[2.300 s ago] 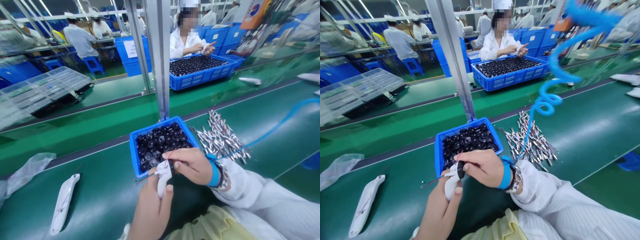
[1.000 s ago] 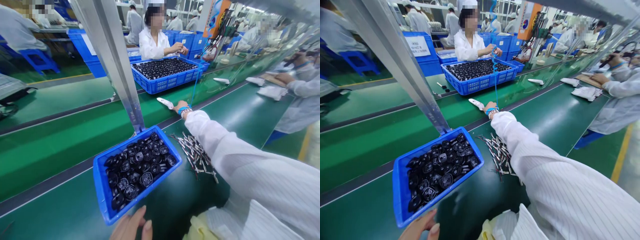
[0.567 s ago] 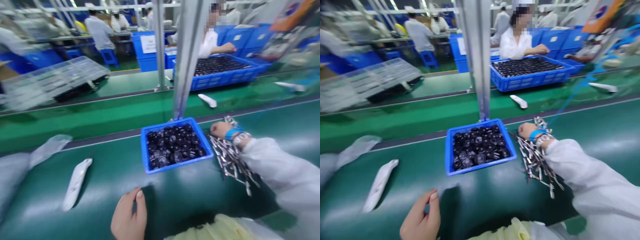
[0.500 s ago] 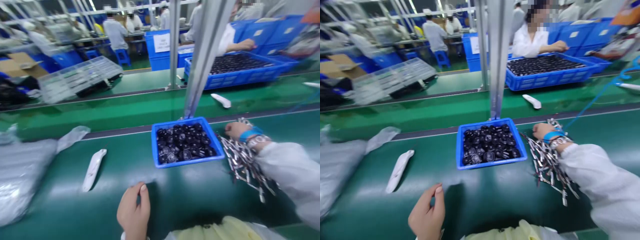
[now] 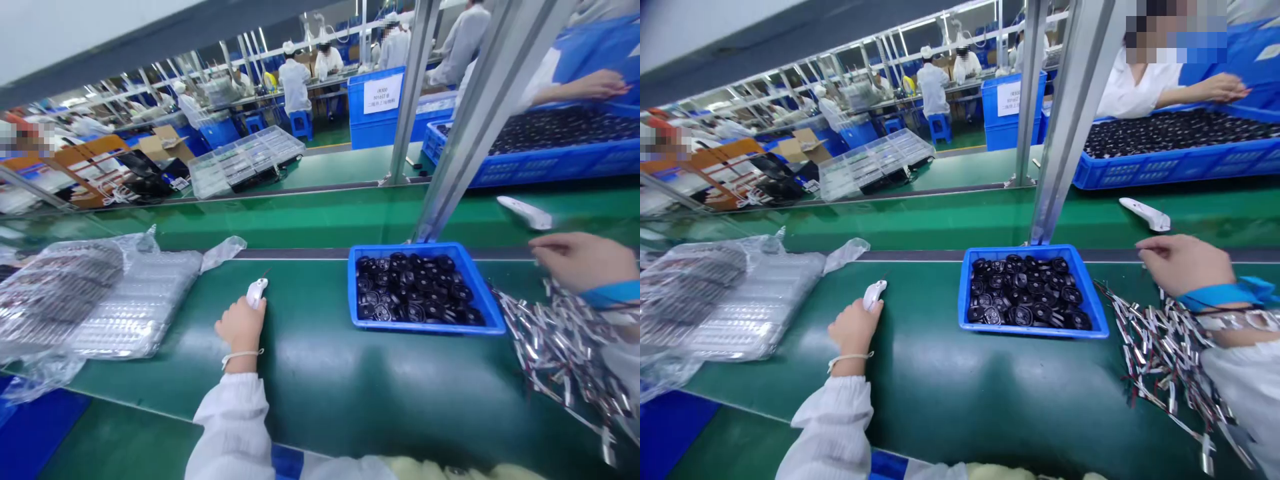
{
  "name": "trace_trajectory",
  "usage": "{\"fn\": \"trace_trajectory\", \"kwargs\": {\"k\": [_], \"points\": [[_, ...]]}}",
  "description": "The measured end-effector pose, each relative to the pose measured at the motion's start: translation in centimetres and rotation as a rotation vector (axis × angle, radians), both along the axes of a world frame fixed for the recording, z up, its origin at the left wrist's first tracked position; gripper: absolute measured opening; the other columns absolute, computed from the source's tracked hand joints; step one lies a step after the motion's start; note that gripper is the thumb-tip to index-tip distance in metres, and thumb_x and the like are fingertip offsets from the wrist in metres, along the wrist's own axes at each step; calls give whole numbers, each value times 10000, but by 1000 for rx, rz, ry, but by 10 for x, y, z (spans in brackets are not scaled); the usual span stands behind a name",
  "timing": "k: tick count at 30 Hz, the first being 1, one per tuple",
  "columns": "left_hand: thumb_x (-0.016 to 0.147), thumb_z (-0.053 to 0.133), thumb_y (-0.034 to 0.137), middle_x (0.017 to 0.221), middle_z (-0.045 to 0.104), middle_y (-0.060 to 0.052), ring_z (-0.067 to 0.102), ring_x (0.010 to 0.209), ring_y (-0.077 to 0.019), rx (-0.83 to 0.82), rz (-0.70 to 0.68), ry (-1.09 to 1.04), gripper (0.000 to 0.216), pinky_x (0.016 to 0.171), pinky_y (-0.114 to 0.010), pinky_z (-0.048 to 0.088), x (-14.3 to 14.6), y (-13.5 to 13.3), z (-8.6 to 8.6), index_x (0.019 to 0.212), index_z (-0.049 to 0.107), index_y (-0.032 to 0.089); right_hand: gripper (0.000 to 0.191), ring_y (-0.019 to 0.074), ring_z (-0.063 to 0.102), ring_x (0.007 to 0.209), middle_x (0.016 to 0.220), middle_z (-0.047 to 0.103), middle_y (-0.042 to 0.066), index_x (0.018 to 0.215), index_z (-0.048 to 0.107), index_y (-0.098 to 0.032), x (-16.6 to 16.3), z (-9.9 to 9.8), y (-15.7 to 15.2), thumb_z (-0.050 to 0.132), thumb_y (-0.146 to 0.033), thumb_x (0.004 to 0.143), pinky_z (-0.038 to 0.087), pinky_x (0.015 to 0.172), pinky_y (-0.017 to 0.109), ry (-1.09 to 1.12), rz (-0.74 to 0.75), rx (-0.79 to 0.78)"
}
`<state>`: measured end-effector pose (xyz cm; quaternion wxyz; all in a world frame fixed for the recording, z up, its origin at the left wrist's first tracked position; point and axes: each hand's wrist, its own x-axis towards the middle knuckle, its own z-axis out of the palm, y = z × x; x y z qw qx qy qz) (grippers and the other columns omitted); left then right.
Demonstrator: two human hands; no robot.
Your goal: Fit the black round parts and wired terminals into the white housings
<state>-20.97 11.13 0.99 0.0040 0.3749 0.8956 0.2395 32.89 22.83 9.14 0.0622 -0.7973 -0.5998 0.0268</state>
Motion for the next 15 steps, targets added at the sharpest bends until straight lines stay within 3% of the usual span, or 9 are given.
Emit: {"fn": "trace_trajectory", "kwargs": {"k": [3,5,7,8,10,11,13,15], "points": [[725,520,458,779,576,-125,537,812,-332,70,-68,-133,386,727,-464,381,20,-2,15,892,596,118,170,136,566,741,914,657,102,896,645,-248,-43,39,-45,615,-313,741,398,621,284,107,120,367],[764,467,494,753,569,-67,546,745,-258,151,-169,-246,411,700,-387,401,52,-11,27,973,574,156,47,138,579,734,858,654,68,787,625,-271,-81,56,-77,597,-303,769,437,656,288,183,358,603],[791,407,532,682,551,-18,529,622,-186,224,-327,-452,445,610,-308,412,92,-24,41,1022,561,183,78,133,597,734,776,644,32,758,613,-284,-116,67,-102,587,-211,774,475,695,267,316,670,771],[800,377,543,653,534,-5,503,567,-159,273,-412,-612,465,555,-280,402,112,-31,48,1041,553,186,136,122,607,727,766,642,22,770,614,-281,-131,70,-112,579,-150,764,488,677,239,372,806,812],[757,469,543,698,523,-17,465,526,-126,469,-521,-1217,472,499,-258,369,147,-47,61,1025,567,166,212,125,629,755,799,654,21,821,633,-275,-151,73,-127,574,-87,742,511,681,209,464,996,798],[742,506,534,701,514,-18,454,509,-112,516,-545,-1414,463,484,-248,355,161,-53,67,1005,581,160,239,133,637,765,818,659,23,855,642,-275,-157,74,-133,575,-78,740,519,679,208,501,1052,769],[722,550,517,687,507,-21,452,487,-98,551,-597,-1674,441,467,-235,338,179,-64,75,970,606,157,240,147,643,751,811,664,19,908,650,-284,-162,74,-143,578,-106,764,528,637,214,557,1107,697],[731,549,503,667,512,-23,460,474,-95,541,-654,-1782,410,461,-229,330,187,-71,80,956,615,167,207,148,640,716,769,660,13,917,648,-289,-164,74,-150,558,-141,802,517,571,215,588,1120,643]]}}
